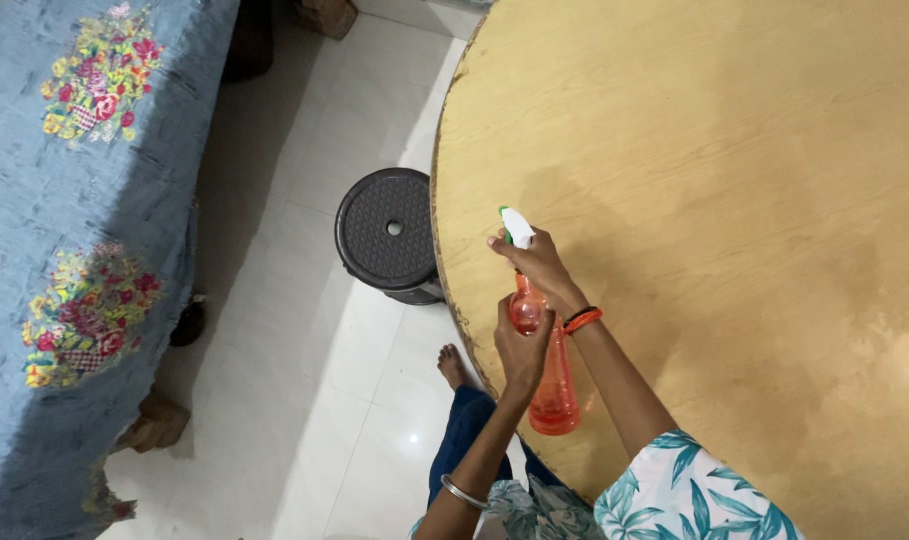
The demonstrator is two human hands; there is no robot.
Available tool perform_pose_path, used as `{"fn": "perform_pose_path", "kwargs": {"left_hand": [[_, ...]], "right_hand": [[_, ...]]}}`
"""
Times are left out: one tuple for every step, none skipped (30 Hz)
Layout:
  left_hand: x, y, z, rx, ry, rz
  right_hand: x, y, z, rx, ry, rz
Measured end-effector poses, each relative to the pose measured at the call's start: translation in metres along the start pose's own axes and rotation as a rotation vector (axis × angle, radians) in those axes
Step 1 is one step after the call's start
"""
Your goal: The person wipes a round wooden table with a cloth, then sprays liquid from a bottle onto the surface and continues wiping in circular motions. The person moves around the table to cover different areas.
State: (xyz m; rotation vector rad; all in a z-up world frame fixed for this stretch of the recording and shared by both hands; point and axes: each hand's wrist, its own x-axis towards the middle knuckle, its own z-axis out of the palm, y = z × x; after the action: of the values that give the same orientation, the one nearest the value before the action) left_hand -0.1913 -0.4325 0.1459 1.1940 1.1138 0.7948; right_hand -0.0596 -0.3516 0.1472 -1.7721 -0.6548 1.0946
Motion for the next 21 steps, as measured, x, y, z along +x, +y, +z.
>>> {"fn": "perform_pose_path", "kwargs": {"left_hand": [[-0.002,-0.005,-0.001,-0.097,-0.056,-0.033],[-0.002,-0.011,-0.003,-0.194,-0.112,-0.066],[-0.003,-0.017,-0.006,-0.290,-0.167,-0.100],[-0.001,-0.022,-0.011,-0.301,-0.194,-0.069],[0.003,-0.026,-0.015,-0.316,-0.220,-0.034],[0.008,-0.029,-0.019,-0.331,-0.246,0.001],[0.015,-0.030,-0.026,-0.215,-0.169,-0.011],[0.024,-0.030,-0.034,-0.100,-0.092,-0.024],[0.030,-0.030,-0.042,0.014,-0.016,-0.042],[0.039,-0.030,-0.048,0.052,0.010,0.002],[0.048,-0.030,-0.053,0.090,0.032,0.044],[0.055,-0.031,-0.054,0.127,0.055,0.086],[0.059,-0.031,-0.052,0.140,0.049,0.106],[0.061,-0.032,-0.048,0.153,0.042,0.126],[0.060,-0.034,-0.044,0.166,0.034,0.144],[0.057,-0.036,-0.036,0.165,0.002,0.166],[0.053,-0.039,-0.024,0.162,-0.029,0.187],[0.047,-0.041,-0.010,0.159,-0.059,0.207],[0.039,-0.043,0.001,0.150,-0.086,0.222],[0.031,-0.045,0.014,0.141,-0.113,0.237],[0.023,-0.045,0.025,0.130,-0.136,0.251]], "right_hand": [[-0.001,0.001,0.002,0.007,0.023,-0.036],[-0.002,0.001,0.003,0.015,0.045,-0.072],[-0.005,0.002,0.004,0.024,0.067,-0.107],[-0.009,0.001,0.005,0.012,0.041,-0.105],[-0.013,-0.002,0.002,-0.004,0.014,-0.108],[-0.018,-0.006,-0.001,-0.019,-0.013,-0.110],[-0.022,-0.012,-0.004,-0.016,-0.001,-0.061],[-0.027,-0.018,-0.008,-0.012,0.011,-0.012],[-0.035,-0.022,-0.012,-0.010,0.025,0.040],[-0.043,-0.025,-0.018,0.041,-0.031,0.046],[-0.051,-0.025,-0.024,0.092,-0.083,0.054],[-0.059,-0.024,-0.030,0.143,-0.136,0.064],[-0.066,-0.020,-0.036,0.188,-0.148,0.059],[-0.073,-0.014,-0.042,0.233,-0.160,0.055],[-0.081,-0.004,-0.048,0.279,-0.171,0.054],[-0.088,0.008,-0.055,0.296,-0.111,0.059],[-0.094,0.022,-0.064,0.312,-0.052,0.065],[-0.099,0.036,-0.076,0.326,0.007,0.071],[-0.103,0.050,-0.087,0.305,0.095,0.079],[-0.105,0.064,-0.099,0.283,0.183,0.088],[-0.107,0.075,-0.112,0.258,0.268,0.096]]}}
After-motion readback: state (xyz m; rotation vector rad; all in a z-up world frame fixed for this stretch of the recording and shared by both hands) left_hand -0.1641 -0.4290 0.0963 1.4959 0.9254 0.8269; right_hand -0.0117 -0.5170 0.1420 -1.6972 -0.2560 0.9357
